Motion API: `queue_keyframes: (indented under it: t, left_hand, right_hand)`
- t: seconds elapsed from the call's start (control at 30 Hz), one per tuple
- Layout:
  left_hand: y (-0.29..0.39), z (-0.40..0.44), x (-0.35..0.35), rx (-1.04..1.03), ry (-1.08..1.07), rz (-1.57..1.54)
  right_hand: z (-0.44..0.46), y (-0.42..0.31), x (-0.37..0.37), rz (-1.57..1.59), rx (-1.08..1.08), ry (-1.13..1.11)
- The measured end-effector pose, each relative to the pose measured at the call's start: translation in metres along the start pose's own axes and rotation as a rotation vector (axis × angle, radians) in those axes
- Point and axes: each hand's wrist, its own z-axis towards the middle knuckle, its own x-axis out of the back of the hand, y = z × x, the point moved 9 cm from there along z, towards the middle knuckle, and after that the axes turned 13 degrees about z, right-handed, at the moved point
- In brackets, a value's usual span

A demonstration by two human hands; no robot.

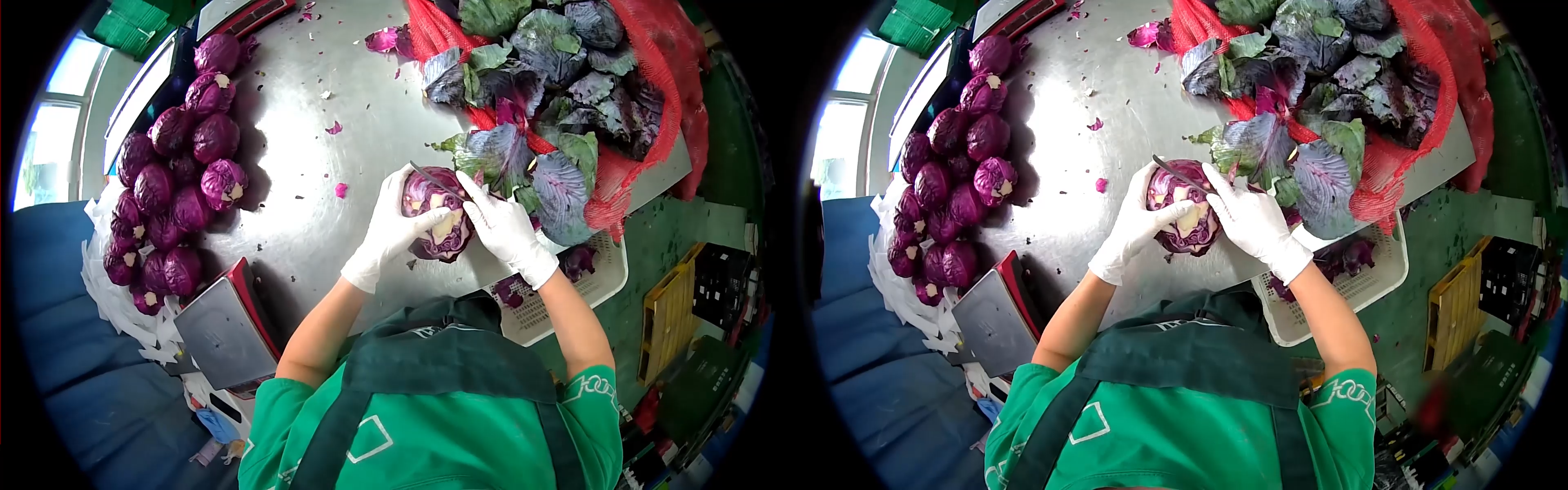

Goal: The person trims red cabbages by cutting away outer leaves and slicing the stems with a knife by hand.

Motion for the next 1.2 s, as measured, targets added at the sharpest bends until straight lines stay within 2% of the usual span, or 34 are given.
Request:
queue_keyframes:
  t: [0.03,0.17,0.27,0.33,0.47,0.5,0.53,0.57,0.67,0.7,0.77,0.8,0.87,0.9,0.97,1.0,1.03,1.1,1.2]
  left_hand:
    - [0.002,0.002,0.0,-0.014,-0.016,0.069]
    - [0.007,0.007,-0.002,0.008,-0.038,0.029]
    - [0.01,0.011,0.0,0.011,-0.054,0.071]
    - [0.017,0.009,0.001,0.009,-0.04,0.122]
    - [0.018,0.01,0.002,0.004,-0.02,0.13]
    - [0.017,0.008,0.0,0.003,-0.02,0.129]
    - [0.022,0.005,-0.002,-0.083,-0.018,0.194]
    - [0.029,0.001,-0.002,-0.172,-0.011,0.261]
    - [0.031,-0.009,-0.003,-0.184,0.003,0.277]
    - [0.031,-0.008,-0.001,-0.189,0.0,0.281]
    - [0.025,-0.014,0.008,-0.135,0.032,0.072]
    - [0.024,-0.012,0.011,-0.146,0.039,0.08]
    - [0.005,-0.024,0.017,-0.013,0.091,-0.045]
    - [0.01,-0.026,0.023,0.049,0.062,0.061]
    - [-0.009,-0.023,0.02,0.039,0.075,-0.011]
    - [-0.015,-0.022,0.02,0.03,0.091,-0.077]
    - [-0.01,-0.023,0.022,-0.008,0.123,-0.005]
    - [-0.011,-0.024,0.017,0.008,0.13,-0.062]
    - [0.002,-0.023,0.015,0.035,0.13,-0.198]
  right_hand:
    - [0.0,0.003,-0.001,0.044,-0.026,-0.014]
    - [-0.001,0.013,-0.007,0.063,-0.042,0.001]
    - [-0.002,0.007,-0.003,0.173,0.045,0.107]
    - [-0.002,0.011,-0.004,0.071,-0.014,0.12]
    - [0.003,0.006,0.001,-0.035,0.016,0.155]
    - [0.006,0.01,0.008,0.058,-0.075,0.171]
    - [0.006,0.035,0.01,0.094,-0.256,0.206]
    - [0.008,0.05,0.013,0.121,-0.289,0.219]
    - [0.016,0.105,0.001,0.195,-0.319,0.253]
    - [0.02,0.128,-0.007,0.301,-0.419,0.187]
    - [0.024,0.158,-0.024,0.384,-0.517,0.168]
    - [0.034,0.151,-0.02,0.359,-0.5,0.22]
    - [0.016,0.077,0.017,0.554,-0.646,0.299]
    - [0.002,0.053,0.028,0.458,-0.56,0.37]
    - [-0.029,0.024,0.021,0.349,-0.245,0.528]
    - [-0.041,0.009,0.012,0.283,-0.188,0.515]
    - [-0.053,-0.006,0.003,0.217,-0.131,0.505]
    - [-0.066,-0.012,-0.024,0.341,-0.268,0.447]
    - [-0.063,-0.006,-0.042,0.348,-0.33,0.411]
